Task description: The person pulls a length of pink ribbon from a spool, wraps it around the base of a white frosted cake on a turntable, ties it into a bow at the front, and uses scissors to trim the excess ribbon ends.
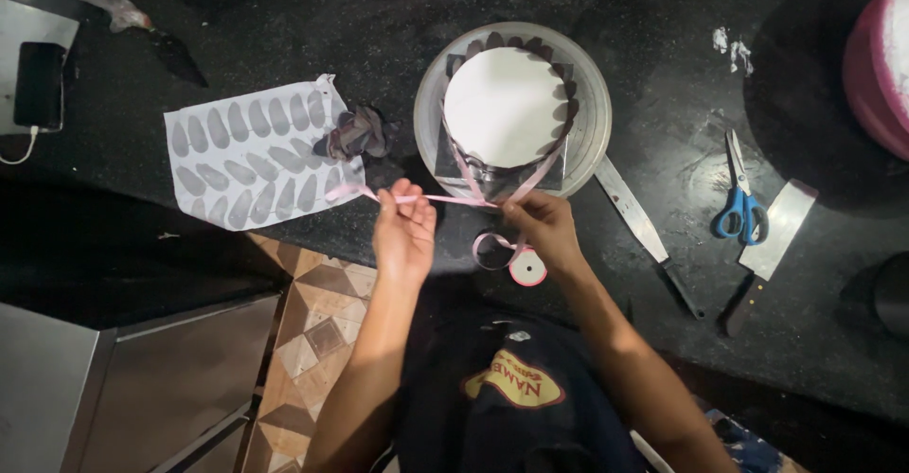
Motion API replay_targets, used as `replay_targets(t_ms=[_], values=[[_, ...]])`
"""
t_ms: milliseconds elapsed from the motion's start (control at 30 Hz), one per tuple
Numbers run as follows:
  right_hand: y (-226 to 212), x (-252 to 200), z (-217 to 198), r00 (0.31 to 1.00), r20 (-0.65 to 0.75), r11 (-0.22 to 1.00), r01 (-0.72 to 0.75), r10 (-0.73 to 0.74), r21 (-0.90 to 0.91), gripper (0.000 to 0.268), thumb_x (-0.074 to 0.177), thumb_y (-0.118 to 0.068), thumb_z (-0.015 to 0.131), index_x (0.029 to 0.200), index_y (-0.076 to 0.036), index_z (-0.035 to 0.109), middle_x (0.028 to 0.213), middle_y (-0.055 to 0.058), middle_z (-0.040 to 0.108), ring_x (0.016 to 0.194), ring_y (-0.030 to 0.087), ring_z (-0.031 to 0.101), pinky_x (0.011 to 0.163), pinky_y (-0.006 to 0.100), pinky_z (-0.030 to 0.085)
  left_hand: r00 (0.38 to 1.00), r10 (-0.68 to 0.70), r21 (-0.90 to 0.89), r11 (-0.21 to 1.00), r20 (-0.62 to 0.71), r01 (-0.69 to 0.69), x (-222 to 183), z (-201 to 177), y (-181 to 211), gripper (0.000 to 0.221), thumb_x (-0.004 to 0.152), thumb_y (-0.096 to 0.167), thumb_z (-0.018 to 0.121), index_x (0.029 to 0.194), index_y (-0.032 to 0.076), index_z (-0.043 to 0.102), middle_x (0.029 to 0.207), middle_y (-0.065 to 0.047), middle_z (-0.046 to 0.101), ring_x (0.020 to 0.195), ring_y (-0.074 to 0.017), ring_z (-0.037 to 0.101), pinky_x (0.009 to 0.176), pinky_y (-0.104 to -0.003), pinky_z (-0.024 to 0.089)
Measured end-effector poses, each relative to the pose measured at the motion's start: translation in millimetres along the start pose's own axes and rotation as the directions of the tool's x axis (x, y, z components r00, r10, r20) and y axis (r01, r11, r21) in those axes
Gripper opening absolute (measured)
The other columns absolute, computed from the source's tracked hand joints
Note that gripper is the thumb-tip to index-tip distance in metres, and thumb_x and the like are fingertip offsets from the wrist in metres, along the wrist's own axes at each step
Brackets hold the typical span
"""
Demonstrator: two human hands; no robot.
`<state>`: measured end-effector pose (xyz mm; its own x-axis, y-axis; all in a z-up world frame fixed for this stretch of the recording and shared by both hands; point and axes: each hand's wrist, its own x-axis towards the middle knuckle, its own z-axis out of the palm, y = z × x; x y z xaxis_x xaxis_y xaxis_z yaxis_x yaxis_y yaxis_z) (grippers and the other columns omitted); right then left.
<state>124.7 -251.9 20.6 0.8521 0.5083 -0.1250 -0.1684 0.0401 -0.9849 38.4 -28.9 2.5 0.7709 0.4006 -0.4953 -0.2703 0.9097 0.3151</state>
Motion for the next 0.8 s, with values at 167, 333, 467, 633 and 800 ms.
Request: replay_targets(t_ms=[167,333,467,633,800], values=[[-0.1,2.3,-7.7,0.989,-0.135,0.997,0.051,-0.058,-0.060,0.018,0.093,-0.006,0.071,0.109,0.000,0.074,0.083,-0.001,0.071,0.074,0.006,0.064,0.067,0.021,0.050,0.984,0.150,0.009,0.988,0.098,-0.151,9.4,8.8,25.6,0.035,0.107,0.040,0.050,0.110,0.007,0.062,0.094,-0.004,0.066,0.083,-0.0156,0.062,0.082,-0.031,0.055],[5.4,6.2,-14.4,0.966,-0.211,0.979,0.172,-0.147,0.109,0.014,0.094,0.002,0.072,0.105,-0.001,0.064,0.080,0.000,0.065,0.073,0.009,0.062,0.068,0.024,0.051,0.973,0.167,0.084,0.980,0.162,-0.182,3.7,21.9,38.2,0.036,0.109,0.041,0.050,0.110,0.007,0.062,0.094,-0.004,0.065,0.084,-0.0149,0.062,0.083,-0.031,0.055],[-1.9,6.7,-12.3,0.950,-0.287,0.968,0.179,-0.123,0.178,0.014,0.094,0.003,0.069,0.099,-0.005,0.058,0.076,0.000,0.062,0.069,0.010,0.063,0.065,0.026,0.053,0.985,0.138,0.116,0.982,0.099,-0.149,14.4,12.5,38.5,0.036,0.108,0.040,0.050,0.110,0.007,0.063,0.093,-0.003,0.065,0.084,-0.0142,0.062,0.083,-0.031,0.055],[-5.1,8.7,-22.1,0.946,-0.293,0.978,0.176,-0.136,0.115,0.014,0.094,0.000,0.070,0.097,-0.005,0.057,0.077,0.000,0.063,0.070,0.009,0.063,0.064,0.025,0.051,0.991,0.121,0.092,0.988,0.053,-0.126,30.4,-9.8,35.3,0.036,0.107,0.040,0.051,0.109,0.007,0.063,0.091,-0.003,0.066,0.081,-0.0143,0.063,0.082,-0.031,0.056],[-46.6,2.8,-27.6,0.970,-0.197,0.961,0.085,-0.140,-0.264,0.012,0.093,-0.005,0.073,0.097,-0.003,0.062,0.080,0.001,0.066,0.071,0.008,0.061,0.063,0.025,0.048,0.989,0.119,0.061,0.990,0.091,-0.124,33.7,-13.5,36.3,0.035,0.108,0.039,0.052,0.109,0.006,0.063,0.091,-0.003,0.066,0.080,-0.0145,0.063,0.082,-0.031,0.057]])
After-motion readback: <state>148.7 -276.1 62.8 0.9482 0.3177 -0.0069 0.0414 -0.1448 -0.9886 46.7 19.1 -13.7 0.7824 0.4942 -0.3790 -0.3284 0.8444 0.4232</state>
